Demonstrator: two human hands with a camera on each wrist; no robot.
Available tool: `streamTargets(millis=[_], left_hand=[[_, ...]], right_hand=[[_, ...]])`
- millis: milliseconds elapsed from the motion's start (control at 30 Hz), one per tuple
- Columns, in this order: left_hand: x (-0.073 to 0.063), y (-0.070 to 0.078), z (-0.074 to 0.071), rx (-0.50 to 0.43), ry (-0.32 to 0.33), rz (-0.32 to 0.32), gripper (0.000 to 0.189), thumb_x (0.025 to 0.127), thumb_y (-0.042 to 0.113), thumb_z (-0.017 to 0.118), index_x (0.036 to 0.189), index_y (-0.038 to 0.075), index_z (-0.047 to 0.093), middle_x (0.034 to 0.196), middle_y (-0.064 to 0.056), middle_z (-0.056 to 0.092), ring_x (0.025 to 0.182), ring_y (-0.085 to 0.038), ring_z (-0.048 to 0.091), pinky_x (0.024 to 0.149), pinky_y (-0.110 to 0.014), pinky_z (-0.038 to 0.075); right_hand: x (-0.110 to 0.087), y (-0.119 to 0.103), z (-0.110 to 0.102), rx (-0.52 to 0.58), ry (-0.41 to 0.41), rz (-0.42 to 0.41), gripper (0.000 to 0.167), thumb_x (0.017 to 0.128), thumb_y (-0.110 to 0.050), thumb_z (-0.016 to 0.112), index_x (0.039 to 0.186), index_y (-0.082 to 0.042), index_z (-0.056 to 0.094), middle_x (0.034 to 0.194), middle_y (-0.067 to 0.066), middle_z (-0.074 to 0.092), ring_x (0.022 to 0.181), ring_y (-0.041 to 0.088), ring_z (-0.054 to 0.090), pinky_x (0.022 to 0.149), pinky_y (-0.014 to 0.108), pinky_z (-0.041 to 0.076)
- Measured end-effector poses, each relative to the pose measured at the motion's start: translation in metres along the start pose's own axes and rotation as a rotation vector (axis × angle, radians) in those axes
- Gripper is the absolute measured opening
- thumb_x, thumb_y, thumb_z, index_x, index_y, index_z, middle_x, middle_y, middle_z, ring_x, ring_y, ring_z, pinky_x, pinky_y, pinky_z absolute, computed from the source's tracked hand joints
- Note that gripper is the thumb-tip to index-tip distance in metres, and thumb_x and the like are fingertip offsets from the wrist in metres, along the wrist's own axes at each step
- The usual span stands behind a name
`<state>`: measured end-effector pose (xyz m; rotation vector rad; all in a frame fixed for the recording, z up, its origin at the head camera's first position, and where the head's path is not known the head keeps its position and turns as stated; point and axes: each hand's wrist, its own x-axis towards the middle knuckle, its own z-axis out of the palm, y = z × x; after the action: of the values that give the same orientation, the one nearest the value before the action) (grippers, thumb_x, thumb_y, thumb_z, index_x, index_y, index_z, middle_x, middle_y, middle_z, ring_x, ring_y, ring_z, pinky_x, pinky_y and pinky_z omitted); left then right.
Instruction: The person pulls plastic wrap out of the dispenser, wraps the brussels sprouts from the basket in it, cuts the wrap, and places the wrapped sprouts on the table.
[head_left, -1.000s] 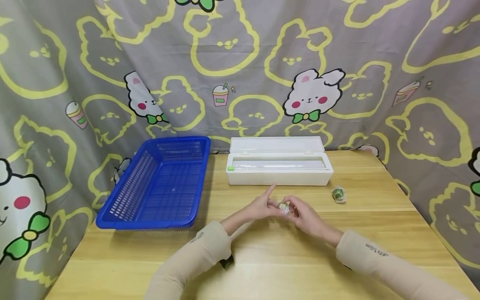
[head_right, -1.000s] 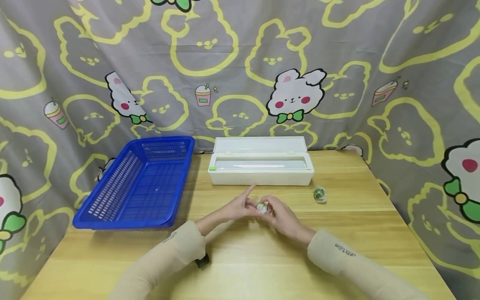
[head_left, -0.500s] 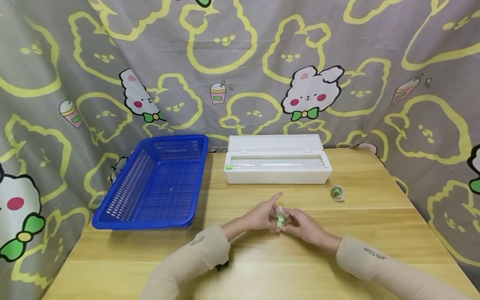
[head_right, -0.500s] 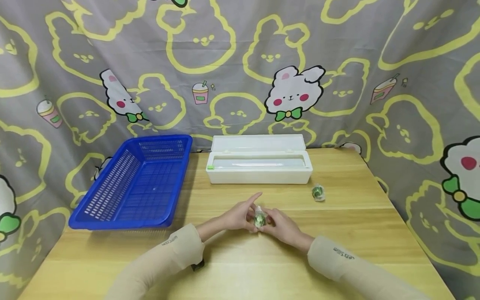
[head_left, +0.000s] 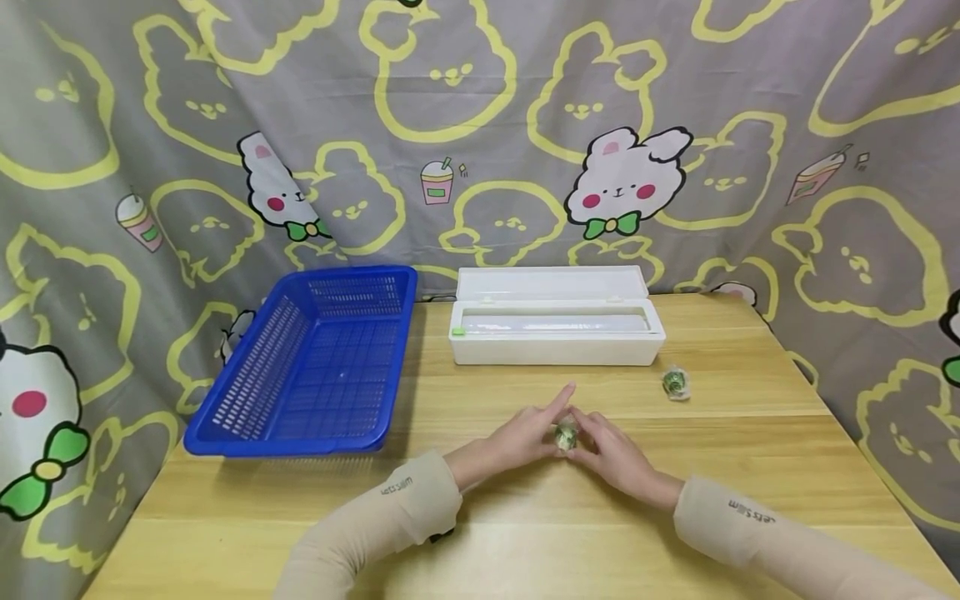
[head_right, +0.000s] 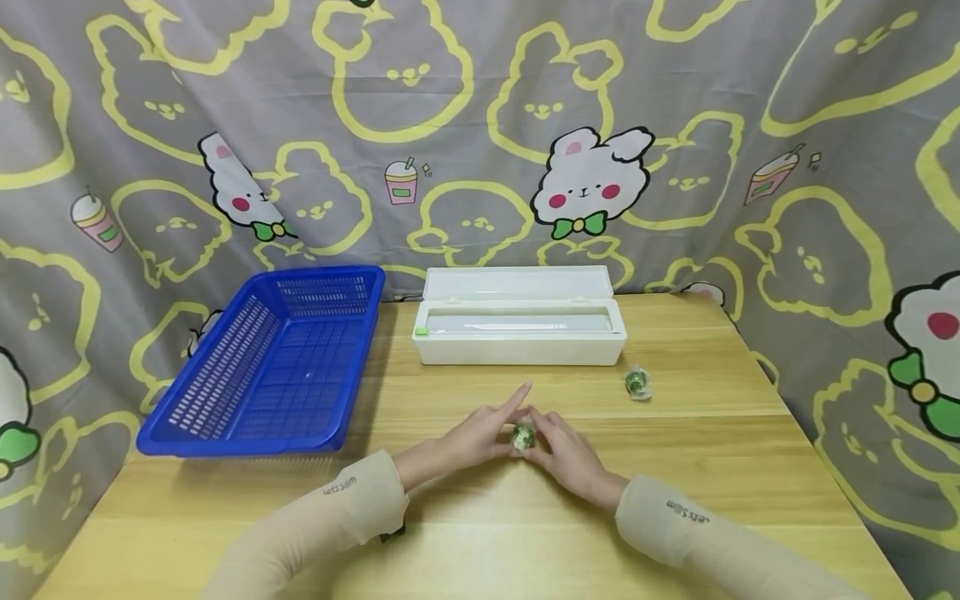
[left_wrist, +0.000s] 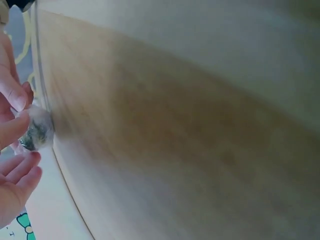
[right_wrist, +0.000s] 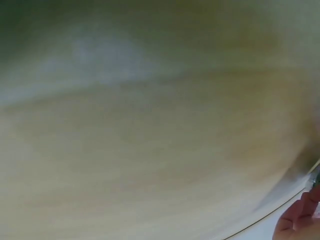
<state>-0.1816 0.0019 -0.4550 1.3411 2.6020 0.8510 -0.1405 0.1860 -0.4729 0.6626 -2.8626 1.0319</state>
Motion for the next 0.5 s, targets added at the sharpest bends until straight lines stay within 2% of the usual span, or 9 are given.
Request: streamTargets(millis=[133, 267, 367, 500], left_hand=[[-0.0007, -0.0001, 0.0013, -0.025, 0.018, -0.029, 0.103, 0.074, 0.009, 0.073, 0.146, 0.006, -0.001, 0.129, -0.015, 0.051, 0.107, -0.020, 0.058, 0.095, -0.022, 0.038], [-0.0016, 0.0015, 0.0022, 0.000, 0.062, -0.008, 0.104, 0.072, 0.009, 0.074, 0.147, 0.012, 0.002, 0.132, -0.016, 0.047, 0.103, -0.021, 0.060, 0.093, -0.024, 0.040], [-0.0024, 0.0022, 0.0034, 0.009, 0.072, 0.006, 0.102, 0.073, 0.008, 0.074, 0.147, 0.012, 0.003, 0.123, -0.010, 0.057, 0.105, -0.021, 0.059, 0.095, -0.024, 0.039], [-0.0041, 0.0039, 0.0040, 0.010, 0.074, -0.043, 0.102, 0.073, 0.008, 0.074, 0.146, 0.008, 0.002, 0.113, -0.008, 0.063, 0.099, -0.020, 0.062, 0.092, -0.022, 0.041]], right_hand=[[-0.0005, -0.0012, 0.0014, -0.043, 0.001, -0.035, 0.059, 0.078, -0.020, 0.070, 0.127, 0.005, 0.048, 0.087, 0.001, 0.051, 0.064, 0.005, 0.038, 0.053, 0.019, 0.036], [0.0010, -0.0001, 0.0037, -0.089, 0.008, -0.063, 0.053, 0.076, -0.021, 0.071, 0.120, 0.005, 0.055, 0.090, 0.001, 0.055, 0.063, 0.005, 0.039, 0.052, 0.018, 0.035], [0.0017, 0.0006, 0.0045, -0.094, 0.018, -0.065, 0.048, 0.075, -0.020, 0.072, 0.115, 0.002, 0.059, 0.087, 0.001, 0.055, 0.063, 0.007, 0.041, 0.053, 0.018, 0.035], [0.0022, 0.0006, 0.0052, -0.089, 0.014, -0.047, 0.047, 0.074, -0.021, 0.073, 0.115, 0.001, 0.060, 0.085, -0.001, 0.055, 0.063, 0.005, 0.040, 0.053, 0.018, 0.035]])
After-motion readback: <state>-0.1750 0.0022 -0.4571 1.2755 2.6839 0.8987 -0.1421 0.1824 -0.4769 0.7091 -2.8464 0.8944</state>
